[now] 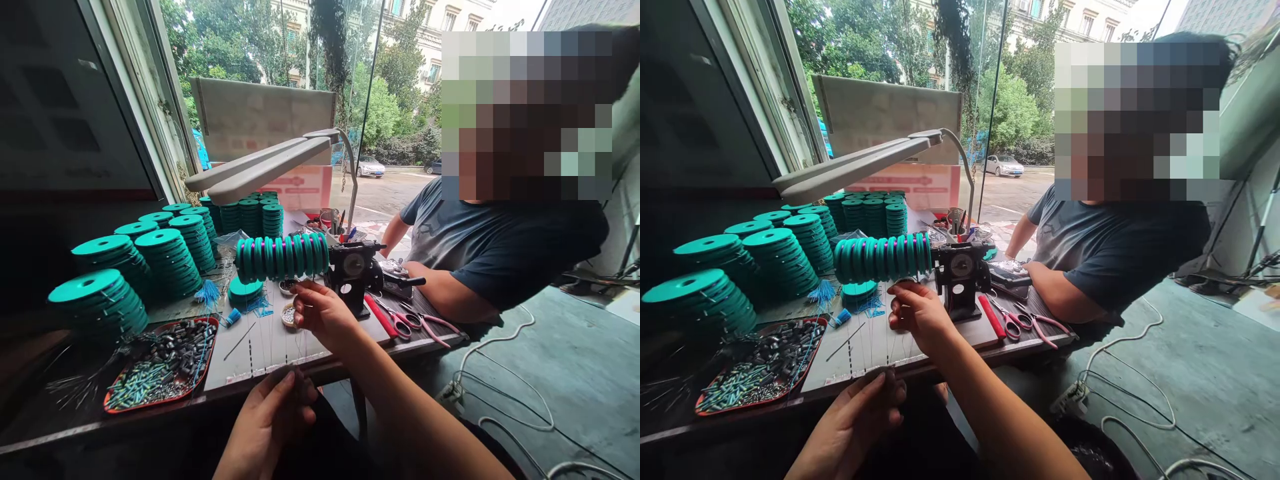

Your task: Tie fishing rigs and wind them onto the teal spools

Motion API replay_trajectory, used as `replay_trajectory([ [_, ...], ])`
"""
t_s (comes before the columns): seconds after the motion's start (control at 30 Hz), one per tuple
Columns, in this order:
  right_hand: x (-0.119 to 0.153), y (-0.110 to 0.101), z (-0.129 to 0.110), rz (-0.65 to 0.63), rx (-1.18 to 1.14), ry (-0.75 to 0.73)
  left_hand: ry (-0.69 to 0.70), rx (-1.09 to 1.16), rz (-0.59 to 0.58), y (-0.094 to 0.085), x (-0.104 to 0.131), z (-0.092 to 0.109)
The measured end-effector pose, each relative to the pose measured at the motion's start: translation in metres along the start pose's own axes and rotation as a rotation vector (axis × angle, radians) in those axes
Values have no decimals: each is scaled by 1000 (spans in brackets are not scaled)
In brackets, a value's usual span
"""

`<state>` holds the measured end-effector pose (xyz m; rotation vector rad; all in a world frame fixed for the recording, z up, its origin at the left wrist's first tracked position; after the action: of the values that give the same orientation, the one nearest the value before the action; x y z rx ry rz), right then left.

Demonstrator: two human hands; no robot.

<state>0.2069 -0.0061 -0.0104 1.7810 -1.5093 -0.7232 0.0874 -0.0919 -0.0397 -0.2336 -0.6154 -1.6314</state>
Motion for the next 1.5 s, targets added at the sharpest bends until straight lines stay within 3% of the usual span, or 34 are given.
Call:
replay_trajectory([
  [0.7,1,1,0,-7,13,5,-23,143,-59,0,-2,-9],
  [0.83,0,1,0,4,37,-17,-15,99,-5,-1,-3,-10],
  [0.97,3,-3,-1,37,239,-125,109,-54,-5,-3,-13,-14],
  [1.1,9,-12,-8,108,593,-488,326,-229,86,-4,-25,-16],
  [1.17,9,-15,-8,160,759,-596,388,-266,146,-3,-29,-15],
  [1.27,5,-16,-7,215,937,-631,426,-309,192,-1,-31,-13],
  [1.37,0,-16,-5,223,952,-588,442,-375,227,-4,-28,-13],
  [1.5,9,-18,-9,172,879,-515,541,-747,331,-13,-15,-11],
])
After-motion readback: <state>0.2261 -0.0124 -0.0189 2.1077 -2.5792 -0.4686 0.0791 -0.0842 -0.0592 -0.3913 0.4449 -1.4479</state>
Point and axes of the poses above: each hand's wrist, its own x-axis away from the middle knuckle, its own y-axis out of the palm, z = x × y, the point moved 2 cm from there along -x, towards the middle knuckle, and after that the axes turned 10 degrees about -x, right-handed, at the moved point
